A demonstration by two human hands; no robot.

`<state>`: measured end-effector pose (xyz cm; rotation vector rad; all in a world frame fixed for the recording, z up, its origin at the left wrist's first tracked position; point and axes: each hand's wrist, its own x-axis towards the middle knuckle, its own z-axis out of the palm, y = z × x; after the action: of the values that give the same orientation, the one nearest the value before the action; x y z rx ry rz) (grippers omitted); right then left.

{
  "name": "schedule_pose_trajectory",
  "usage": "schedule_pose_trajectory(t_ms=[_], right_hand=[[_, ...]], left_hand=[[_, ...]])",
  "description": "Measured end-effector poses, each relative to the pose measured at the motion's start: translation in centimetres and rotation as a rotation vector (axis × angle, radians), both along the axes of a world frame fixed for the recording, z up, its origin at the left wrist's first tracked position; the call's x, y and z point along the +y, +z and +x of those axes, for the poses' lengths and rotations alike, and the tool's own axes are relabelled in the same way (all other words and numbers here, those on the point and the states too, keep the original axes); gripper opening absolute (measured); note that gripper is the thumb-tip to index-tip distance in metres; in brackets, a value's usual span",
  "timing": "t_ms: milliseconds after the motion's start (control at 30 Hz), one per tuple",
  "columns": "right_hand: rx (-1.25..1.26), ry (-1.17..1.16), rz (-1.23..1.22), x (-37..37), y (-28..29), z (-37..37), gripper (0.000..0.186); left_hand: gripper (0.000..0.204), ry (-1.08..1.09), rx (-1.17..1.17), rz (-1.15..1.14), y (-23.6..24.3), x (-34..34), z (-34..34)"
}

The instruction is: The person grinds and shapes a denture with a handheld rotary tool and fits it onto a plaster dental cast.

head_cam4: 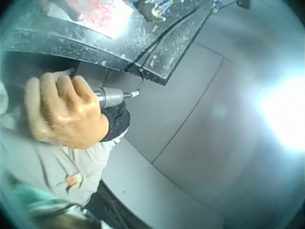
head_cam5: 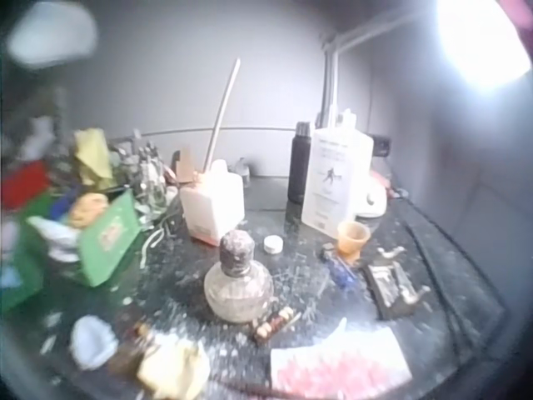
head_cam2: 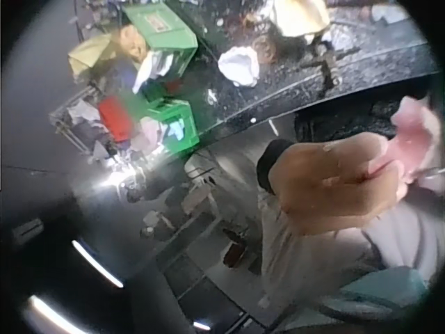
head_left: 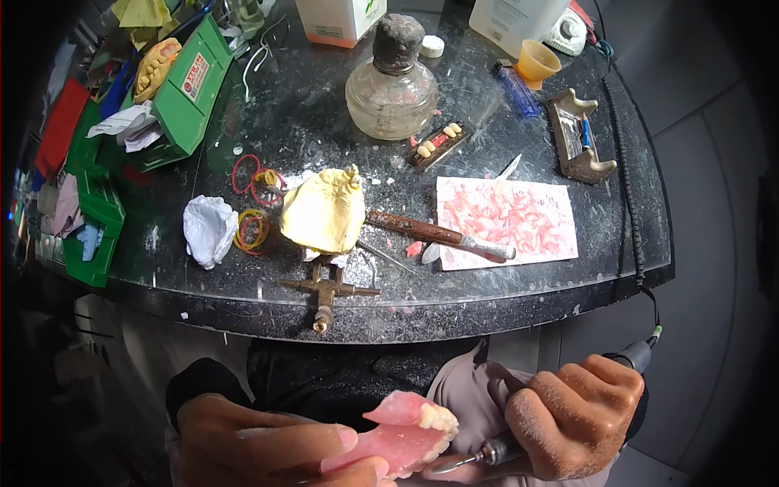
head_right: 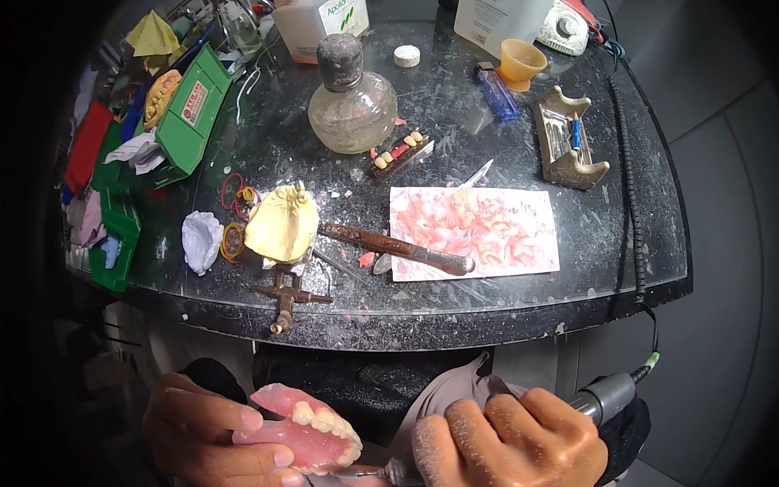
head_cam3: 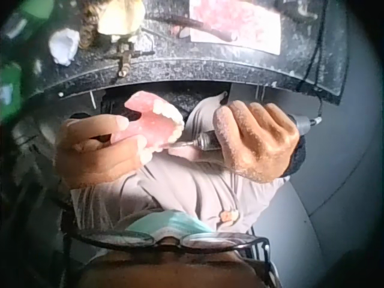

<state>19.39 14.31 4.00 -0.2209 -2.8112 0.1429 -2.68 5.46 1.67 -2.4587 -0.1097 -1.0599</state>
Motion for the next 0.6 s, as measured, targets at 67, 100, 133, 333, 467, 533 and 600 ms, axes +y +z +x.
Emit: schedule_pose_trajectory(t_ms=[67, 100, 133, 333, 467, 533, 600], right_hand=[[-0.008, -0.044, -0.022, 0.0, 0.0, 0.0, 0.056], [-0.033, -0.041, -0.013, -0.1, 0.2, -0.2, 0.058], [-0.027, -0.034, -0.016, -0.1, 0.3, -0.3, 0.058], [-0.095, 0.011, -0.001, 0.0, 0.2, -0.3, 0.058], [-0.08, -0.032, -0.022, -0.1, 0.4, -0.1, 0.041], [-0.012, -0.019, -0.009, 0.2, 0.1, 0.0, 0.059], [0.036, -0.071, -0.058, 0.4, -0.1, 0.3, 0.06]], left_hand=[[0.015, 0.053, -0.097, -0.066, -1.3, -1.0, 0.4], [0.015, 0.118, -0.189, -0.135, -1.6, -2.1, 0.9], [0.015, 0.126, -0.183, -0.137, -1.5, -3.6, 1.9], [0.015, 0.332, -0.451, -0.53, -0.8, -3.7, 3.1], [0.016, 0.451, -0.671, -0.511, -1.5, -5.2, 4.8], [0.016, 0.495, -0.759, -0.546, -1.6, -6.1, 4.9], [0.016, 0.553, -0.664, -0.76, -1.4, -6.9, 4.5]])
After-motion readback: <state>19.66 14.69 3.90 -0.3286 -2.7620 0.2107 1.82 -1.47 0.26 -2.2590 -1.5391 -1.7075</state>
